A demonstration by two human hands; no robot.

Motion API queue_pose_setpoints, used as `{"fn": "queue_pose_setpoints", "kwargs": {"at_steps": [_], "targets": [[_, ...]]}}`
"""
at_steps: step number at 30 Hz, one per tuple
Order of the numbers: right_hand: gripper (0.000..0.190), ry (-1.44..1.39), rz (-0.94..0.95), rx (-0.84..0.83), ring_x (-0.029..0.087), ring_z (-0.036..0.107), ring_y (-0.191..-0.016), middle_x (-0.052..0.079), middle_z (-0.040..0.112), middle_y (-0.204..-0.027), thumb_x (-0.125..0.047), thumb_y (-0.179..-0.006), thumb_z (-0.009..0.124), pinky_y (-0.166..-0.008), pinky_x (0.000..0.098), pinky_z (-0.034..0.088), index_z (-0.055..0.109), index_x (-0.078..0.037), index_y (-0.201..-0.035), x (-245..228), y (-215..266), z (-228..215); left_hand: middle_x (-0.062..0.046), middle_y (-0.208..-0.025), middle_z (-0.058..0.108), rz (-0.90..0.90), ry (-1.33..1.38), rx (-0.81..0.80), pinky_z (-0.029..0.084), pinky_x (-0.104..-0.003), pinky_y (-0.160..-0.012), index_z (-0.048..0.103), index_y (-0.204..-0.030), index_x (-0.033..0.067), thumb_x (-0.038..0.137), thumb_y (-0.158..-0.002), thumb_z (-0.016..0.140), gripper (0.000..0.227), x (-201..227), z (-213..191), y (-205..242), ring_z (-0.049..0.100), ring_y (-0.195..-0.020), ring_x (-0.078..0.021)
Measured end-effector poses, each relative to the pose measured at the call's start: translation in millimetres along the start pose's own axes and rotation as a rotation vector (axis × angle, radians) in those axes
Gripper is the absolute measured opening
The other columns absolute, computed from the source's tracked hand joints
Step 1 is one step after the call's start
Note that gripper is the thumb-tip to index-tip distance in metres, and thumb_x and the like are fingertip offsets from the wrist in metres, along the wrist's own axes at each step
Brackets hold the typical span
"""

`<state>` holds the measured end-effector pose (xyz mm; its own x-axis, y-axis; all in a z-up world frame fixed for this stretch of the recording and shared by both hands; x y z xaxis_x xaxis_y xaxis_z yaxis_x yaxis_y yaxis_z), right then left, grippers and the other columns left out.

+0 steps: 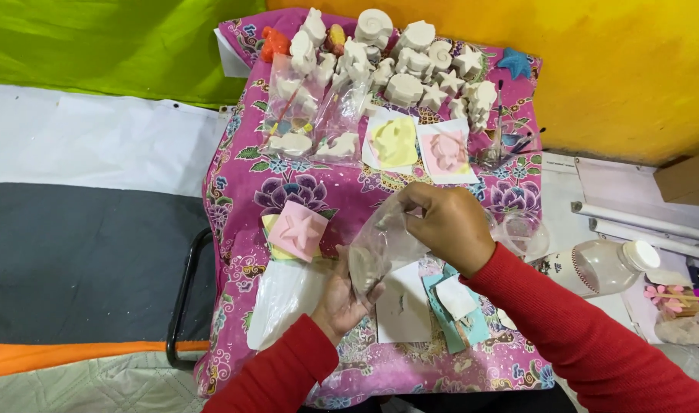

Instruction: A person is removing paper backings and sanding the edges of small white plaster or clay casts on a table.

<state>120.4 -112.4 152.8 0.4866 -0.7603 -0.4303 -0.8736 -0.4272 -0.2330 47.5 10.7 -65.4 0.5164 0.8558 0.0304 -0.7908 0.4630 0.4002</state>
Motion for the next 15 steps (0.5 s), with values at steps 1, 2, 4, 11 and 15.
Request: {"fn": "queue_pose_setpoints", "kwargs": {"at_steps": [1, 2, 4, 11, 15], "targets": [[0.019, -0.001, -0.001, -0.004, 0.032, 0.071, -0.060, 0.008, 0.079, -0.078, 0.000, -0.073, 0.076, -0.057, 0.0374, 0.054, 0.078, -0.013, -0.088, 2, -1, 2, -0.010, -0.123, 0.075, 0.002, 0.003, 0.002, 0.067, -0.041, -0.079, 0.075, -0.115, 0.0202, 0.071, -0.086, 0.061, 0.060, 0, 1, 1, 0.074, -0.107, -0.0283], [0.021, 0.001, 0.010, -0.026, 0.033, 0.071, -0.062, 0.007, 0.079, -0.079, 0.000, -0.073, 0.074, -0.059, 0.0381, 0.054, 0.077, -0.012, -0.089, 5, -3, 5, -0.010, -0.123, 0.075, 0.004, 0.000, 0.004, 0.067, -0.041, -0.079, 0.075, -0.116, 0.0202, 0.071, -0.087, 0.060, 0.060, 1, 1, 2, 0.074, -0.107, -0.0280], [0.023, 0.002, 0.021, -0.049, 0.033, 0.072, -0.064, 0.007, 0.079, -0.079, 0.001, -0.072, 0.072, -0.060, 0.0388, 0.055, 0.077, -0.012, -0.090, 12, -5, 11, -0.010, -0.124, 0.075, 0.007, -0.003, 0.008, 0.067, -0.040, -0.079, 0.075, -0.116, 0.0201, 0.070, -0.088, 0.060, 0.060, 1, -1, 0, 0.074, -0.107, -0.0276], [0.021, -0.052, 0.053, -0.116, 0.031, 0.071, -0.061, 0.010, 0.078, -0.077, 0.002, -0.074, 0.073, -0.059, 0.0350, 0.055, 0.078, -0.009, -0.091, 33, -6, 27, -0.008, -0.119, 0.077, 0.018, -0.014, 0.036, 0.065, -0.041, -0.083, 0.076, -0.113, 0.0204, 0.066, -0.089, 0.062, 0.054, -1, 1, 2, 0.074, -0.105, -0.0278], [0.011, -0.151, 0.040, -0.148, 0.032, 0.067, -0.053, 0.016, 0.079, -0.078, -0.001, -0.078, 0.076, -0.054, 0.0376, 0.051, 0.077, -0.003, -0.088, -8, -3, 7, -0.006, -0.113, 0.079, 0.030, 0.003, 0.044, 0.065, -0.040, -0.083, 0.078, -0.107, 0.0204, 0.068, -0.089, 0.061, 0.053, -2, 15, 12, 0.075, -0.101, -0.0257]]}}
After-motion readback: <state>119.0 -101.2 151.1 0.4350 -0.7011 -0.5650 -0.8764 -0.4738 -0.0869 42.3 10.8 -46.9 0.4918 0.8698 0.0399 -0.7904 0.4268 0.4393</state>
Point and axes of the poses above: each hand's wrist, its own y-axis away from the middle knuckle, its own z-axis out of the palm, x = y × z, the point moved 2 cm from there along -y, towards the middle knuckle
